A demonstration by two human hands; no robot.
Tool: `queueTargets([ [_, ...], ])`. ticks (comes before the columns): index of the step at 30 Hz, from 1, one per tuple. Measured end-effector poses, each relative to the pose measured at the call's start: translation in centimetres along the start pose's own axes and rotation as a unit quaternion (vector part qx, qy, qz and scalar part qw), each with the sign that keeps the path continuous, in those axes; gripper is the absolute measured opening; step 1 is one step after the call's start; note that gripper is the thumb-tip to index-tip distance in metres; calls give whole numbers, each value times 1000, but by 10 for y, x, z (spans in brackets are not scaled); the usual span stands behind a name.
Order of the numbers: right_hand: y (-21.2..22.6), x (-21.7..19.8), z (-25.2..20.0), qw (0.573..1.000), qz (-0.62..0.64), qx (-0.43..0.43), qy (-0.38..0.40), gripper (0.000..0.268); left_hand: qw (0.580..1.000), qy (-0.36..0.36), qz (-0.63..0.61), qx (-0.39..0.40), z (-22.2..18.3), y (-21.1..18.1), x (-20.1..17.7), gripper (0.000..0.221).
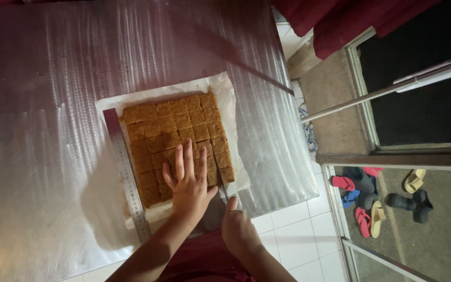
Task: The person uses a ruler and a knife to cut a rectangular cake into uniform square pieces. They align the ruler, make vertical cuts, then rotate the cake to make horizontal cuts, resulting in a grid of squares.
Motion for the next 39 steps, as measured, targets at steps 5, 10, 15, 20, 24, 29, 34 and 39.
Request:
queueTargets([
  [5,-7,14,6,1000,-19,-8,-13,41,1000,-12,27,-5,0,-2,-2,129],
  [10,-7,6,-8,999,-37,6,-22,35,998,-7,53,-29,0,-2,-3,128],
  [15,-18,28,-19,1000,-9,11,4,43,998,-11,54,-14,1,-3,-5,126],
  [20,-43,72,-25,1000,-20,19,3,43,998,-13,67,-1,0,-3,-4,127],
  [24,-66,103,-37,997,-25,66,21,45,997,-27,63,21,-1,-5,-6,126],
  [29,-122,173,-40,992,-25,116,35,24,997,-42,56,43,-4,-6,-6,125],
  [34,-145,141,-34,997,-17,65,-37,26,997,-44,34,45,-3,-13,-23,126],
  [39,-160,87,-25,990,12,-29,-134,41,998,53,-4,21,-2,-19,-20,138],
])
Point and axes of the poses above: each hand's wrist, its own z-axis towards the middle knuckle, its own x-axis out of the palm, y = z × x, the point moved 8 cm from there along z, towards the middle knuckle, and after that the axes turned 15 degrees about -z, right-handed, at the moved point
